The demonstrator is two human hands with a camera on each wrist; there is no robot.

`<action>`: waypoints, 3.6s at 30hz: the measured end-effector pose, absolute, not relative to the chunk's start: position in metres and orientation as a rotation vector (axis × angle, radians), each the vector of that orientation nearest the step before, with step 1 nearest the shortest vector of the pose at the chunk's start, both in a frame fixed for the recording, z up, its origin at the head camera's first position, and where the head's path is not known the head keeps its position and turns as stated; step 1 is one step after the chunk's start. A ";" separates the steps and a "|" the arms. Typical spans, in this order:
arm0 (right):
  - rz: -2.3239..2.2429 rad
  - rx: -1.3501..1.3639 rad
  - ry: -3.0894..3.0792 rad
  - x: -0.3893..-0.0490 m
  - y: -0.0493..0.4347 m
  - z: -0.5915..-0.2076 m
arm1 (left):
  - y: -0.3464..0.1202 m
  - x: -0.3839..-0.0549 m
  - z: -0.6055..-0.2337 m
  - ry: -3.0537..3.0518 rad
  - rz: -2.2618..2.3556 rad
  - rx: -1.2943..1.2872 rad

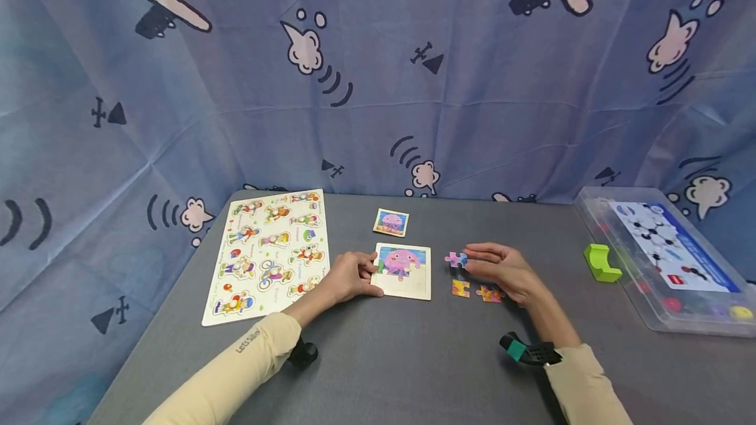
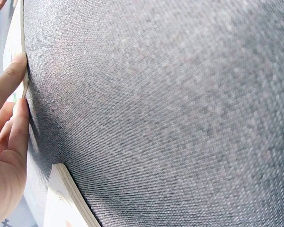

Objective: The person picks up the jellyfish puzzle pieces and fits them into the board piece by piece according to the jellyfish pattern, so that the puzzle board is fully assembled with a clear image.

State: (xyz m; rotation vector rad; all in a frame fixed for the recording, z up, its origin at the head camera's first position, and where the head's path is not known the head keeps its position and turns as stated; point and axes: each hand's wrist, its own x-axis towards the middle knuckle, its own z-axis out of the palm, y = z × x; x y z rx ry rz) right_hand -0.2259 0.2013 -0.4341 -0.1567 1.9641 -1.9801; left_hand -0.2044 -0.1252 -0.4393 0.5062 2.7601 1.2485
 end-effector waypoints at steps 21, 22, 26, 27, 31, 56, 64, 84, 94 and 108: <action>-1.939 -0.144 2.019 -0.227 0.168 -0.436 | -0.125 -0.205 -0.439 2.757 1.251 0.501; -1.947 -0.146 2.014 -0.227 0.167 -0.437 | -0.125 -0.205 -0.439 2.758 1.248 0.499; -1.959 -0.150 2.008 -0.227 0.161 -0.439 | -0.126 -0.205 -0.439 2.755 1.247 0.498; -1.963 -0.146 2.007 -0.226 0.159 -0.439 | -0.126 -0.205 -0.439 2.757 1.246 0.507; -1.969 -0.144 2.011 -0.224 0.153 -0.440 | -0.126 -0.204 -0.438 2.751 1.258 0.506; -2.018 -0.189 2.198 -0.214 0.121 -0.444 | -0.126 -0.205 -0.440 2.766 1.247 0.516; -1.866 -0.236 2.392 -0.216 0.114 -0.441 | -0.126 -0.205 -0.440 2.770 1.240 0.514; -1.663 -0.267 2.552 -0.221 0.115 -0.434 | -0.126 -0.206 -0.441 2.762 1.267 0.511; -1.633 -0.277 2.644 -0.222 0.107 -0.438 | -0.125 -0.207 -0.441 2.762 1.266 0.519; -1.814 -0.344 2.490 -0.219 0.119 -0.437 | -0.124 -0.204 -0.442 2.759 1.284 0.495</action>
